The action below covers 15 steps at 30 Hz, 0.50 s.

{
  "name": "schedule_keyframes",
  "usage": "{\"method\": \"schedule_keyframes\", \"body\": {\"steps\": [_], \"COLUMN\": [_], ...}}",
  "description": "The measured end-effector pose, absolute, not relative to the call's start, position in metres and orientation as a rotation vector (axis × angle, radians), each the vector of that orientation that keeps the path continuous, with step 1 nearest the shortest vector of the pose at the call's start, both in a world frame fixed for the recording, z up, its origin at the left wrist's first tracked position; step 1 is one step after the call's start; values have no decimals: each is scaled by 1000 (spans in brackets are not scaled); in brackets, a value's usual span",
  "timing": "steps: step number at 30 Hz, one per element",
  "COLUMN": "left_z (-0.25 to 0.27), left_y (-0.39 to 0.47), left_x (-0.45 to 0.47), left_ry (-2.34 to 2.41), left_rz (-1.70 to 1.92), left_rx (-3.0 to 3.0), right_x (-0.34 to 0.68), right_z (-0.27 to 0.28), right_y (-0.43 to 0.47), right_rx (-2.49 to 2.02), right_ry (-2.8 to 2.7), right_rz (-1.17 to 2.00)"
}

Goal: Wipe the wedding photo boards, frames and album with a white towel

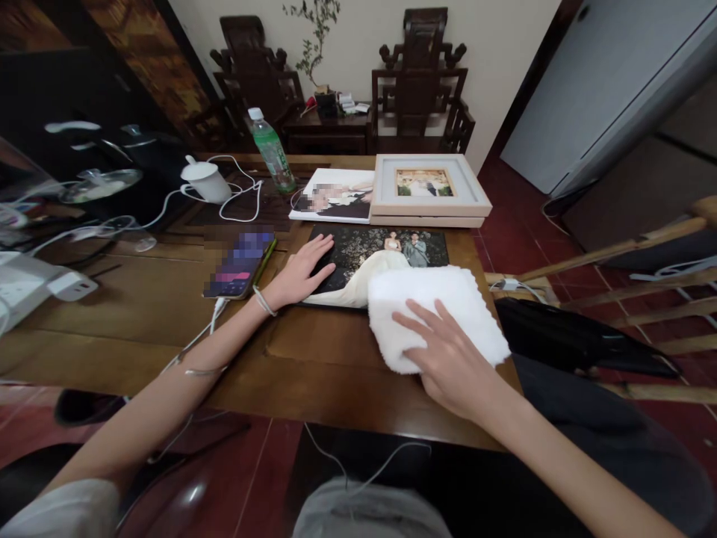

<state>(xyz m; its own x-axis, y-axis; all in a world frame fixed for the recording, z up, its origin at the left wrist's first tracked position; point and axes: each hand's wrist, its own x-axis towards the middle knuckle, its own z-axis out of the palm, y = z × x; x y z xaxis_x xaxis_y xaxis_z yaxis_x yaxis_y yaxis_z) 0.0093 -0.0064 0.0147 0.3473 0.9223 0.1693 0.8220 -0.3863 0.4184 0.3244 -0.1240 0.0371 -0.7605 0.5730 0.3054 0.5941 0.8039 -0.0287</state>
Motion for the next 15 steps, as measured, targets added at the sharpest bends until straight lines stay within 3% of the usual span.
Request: {"method": "schedule_keyframes", "body": {"steps": [4, 15], "left_z": [11, 8], "left_y": [-4, -3], "left_x": [6, 3], "left_ry": [1518, 1499], "left_rz": [588, 624], "left_rx": [2386, 2381], "right_x": [323, 320], "right_z": [43, 81], "right_y": [-114, 28], "right_rx": [-874, -1272], "right_ry": [-2695, -2697], "right_rz": [-181, -112]}}
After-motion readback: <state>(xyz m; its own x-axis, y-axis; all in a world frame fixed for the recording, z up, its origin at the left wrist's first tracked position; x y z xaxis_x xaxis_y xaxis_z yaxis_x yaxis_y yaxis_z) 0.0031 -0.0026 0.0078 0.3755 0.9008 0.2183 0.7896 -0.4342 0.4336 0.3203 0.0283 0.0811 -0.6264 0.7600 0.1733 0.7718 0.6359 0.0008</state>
